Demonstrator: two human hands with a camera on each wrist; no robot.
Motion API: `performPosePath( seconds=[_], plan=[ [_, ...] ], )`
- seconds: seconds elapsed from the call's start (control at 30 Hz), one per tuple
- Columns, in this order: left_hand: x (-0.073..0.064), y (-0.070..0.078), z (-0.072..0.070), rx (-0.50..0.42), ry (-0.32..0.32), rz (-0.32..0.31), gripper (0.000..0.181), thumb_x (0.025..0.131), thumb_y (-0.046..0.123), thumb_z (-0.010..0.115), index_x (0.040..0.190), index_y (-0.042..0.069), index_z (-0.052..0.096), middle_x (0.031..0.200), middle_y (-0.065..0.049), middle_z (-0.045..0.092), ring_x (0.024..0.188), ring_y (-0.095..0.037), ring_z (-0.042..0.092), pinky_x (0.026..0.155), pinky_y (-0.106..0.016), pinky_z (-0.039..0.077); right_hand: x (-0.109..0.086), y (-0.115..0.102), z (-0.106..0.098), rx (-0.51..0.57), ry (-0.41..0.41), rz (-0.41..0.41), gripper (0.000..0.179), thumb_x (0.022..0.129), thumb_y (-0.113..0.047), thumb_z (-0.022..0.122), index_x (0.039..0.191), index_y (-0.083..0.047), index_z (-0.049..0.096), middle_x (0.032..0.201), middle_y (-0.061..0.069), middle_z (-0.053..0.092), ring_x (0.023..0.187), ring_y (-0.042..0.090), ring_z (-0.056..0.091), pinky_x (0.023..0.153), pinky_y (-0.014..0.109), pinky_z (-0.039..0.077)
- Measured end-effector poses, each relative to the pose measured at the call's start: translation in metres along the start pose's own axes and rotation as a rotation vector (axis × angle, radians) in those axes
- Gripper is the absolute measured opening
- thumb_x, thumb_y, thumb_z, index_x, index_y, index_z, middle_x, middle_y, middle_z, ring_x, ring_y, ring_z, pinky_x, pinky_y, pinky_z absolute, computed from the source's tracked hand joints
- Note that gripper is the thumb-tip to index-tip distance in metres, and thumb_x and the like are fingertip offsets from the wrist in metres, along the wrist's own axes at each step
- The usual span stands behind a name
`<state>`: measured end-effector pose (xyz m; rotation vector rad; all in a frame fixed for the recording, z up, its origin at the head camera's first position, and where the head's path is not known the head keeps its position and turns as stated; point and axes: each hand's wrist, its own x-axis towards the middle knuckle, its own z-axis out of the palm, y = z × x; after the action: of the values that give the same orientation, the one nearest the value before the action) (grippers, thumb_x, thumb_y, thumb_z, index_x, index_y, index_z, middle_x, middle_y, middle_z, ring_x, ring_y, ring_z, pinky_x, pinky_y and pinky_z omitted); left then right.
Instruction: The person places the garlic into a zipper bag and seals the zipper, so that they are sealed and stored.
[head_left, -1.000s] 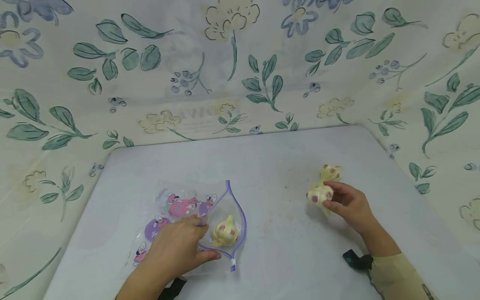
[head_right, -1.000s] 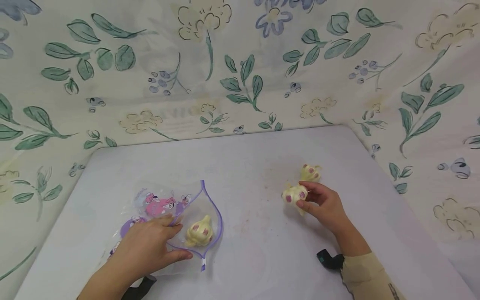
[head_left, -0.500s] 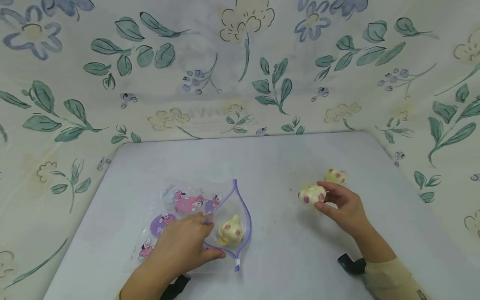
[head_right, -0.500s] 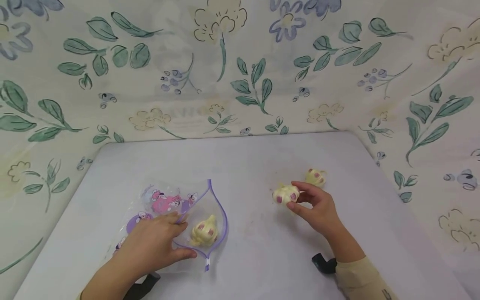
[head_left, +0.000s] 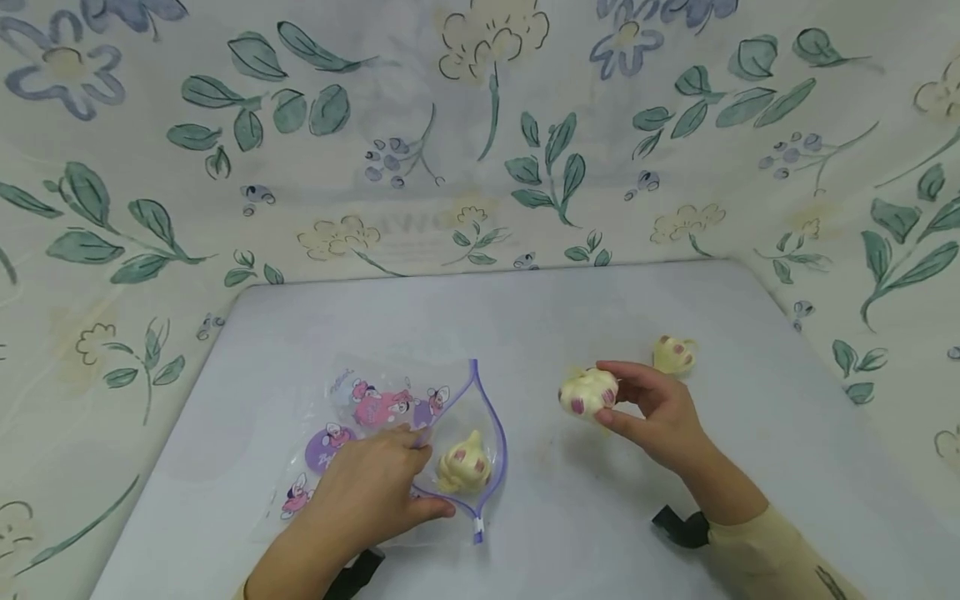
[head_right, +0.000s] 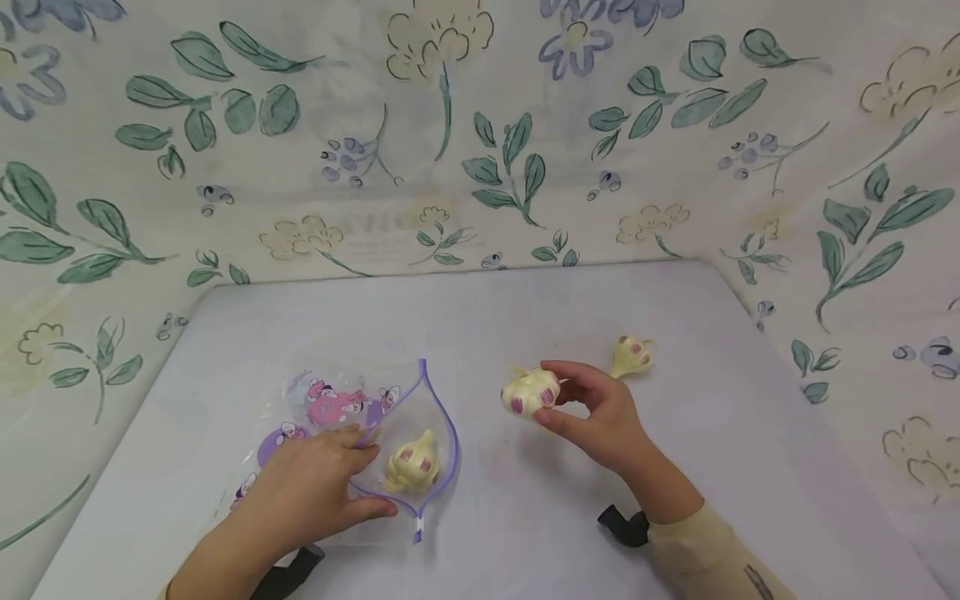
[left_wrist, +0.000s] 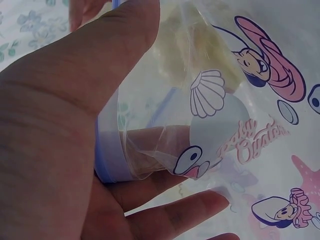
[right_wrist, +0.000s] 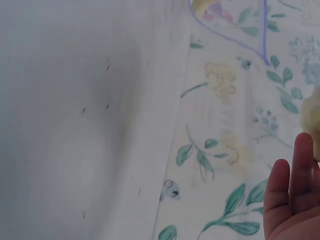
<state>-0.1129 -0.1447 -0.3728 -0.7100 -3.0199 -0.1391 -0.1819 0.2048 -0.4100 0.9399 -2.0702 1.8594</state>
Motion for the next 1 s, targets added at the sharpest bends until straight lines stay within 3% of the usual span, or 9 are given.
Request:
performPosePath(
  seconds=[0.13,0.53,1.0],
  plan=[
    [0.002,-0.001,-0.001,0.009,0.02,0.016,0.069,0.066,0.069,0.081,0.101,0.01,0.08,0.111,-0.006,0.077,0.108,-0.025,0.071,0.076,-0.04,0.062,0.007,-0.003,0.008,0.003,-0.017,-0.01,0.054,0.072,0.022,0.073,0.124,0.015,0.06,0.121,-0.008,0.071,0.097,0.007,0.067,0.084,0.02,0.056],
    [0.004,0.001,-0.003,0.019,0.0,0.007,0.07,0.065,0.07,0.082,0.102,0.01,0.08,0.112,-0.005,0.077,0.11,-0.026,0.071,0.08,-0.042,0.061,0.014,-0.011,0.033,-0.025,-0.112,0.023,0.057,0.072,0.015,0.08,0.126,0.006,0.062,0.123,-0.01,0.069,0.098,0.009,0.068,0.086,0.023,0.057],
    [0.001,0.002,-0.001,-0.003,-0.002,0.008,0.069,0.065,0.068,0.083,0.101,0.009,0.081,0.111,-0.006,0.077,0.108,-0.025,0.072,0.076,-0.041,0.062,0.016,-0.013,0.047,-0.073,-0.121,0.056,0.075,0.072,0.008,0.084,0.14,-0.001,0.054,0.125,0.017,0.068,0.094,0.012,0.069,0.085,0.024,0.058]
  ],
)
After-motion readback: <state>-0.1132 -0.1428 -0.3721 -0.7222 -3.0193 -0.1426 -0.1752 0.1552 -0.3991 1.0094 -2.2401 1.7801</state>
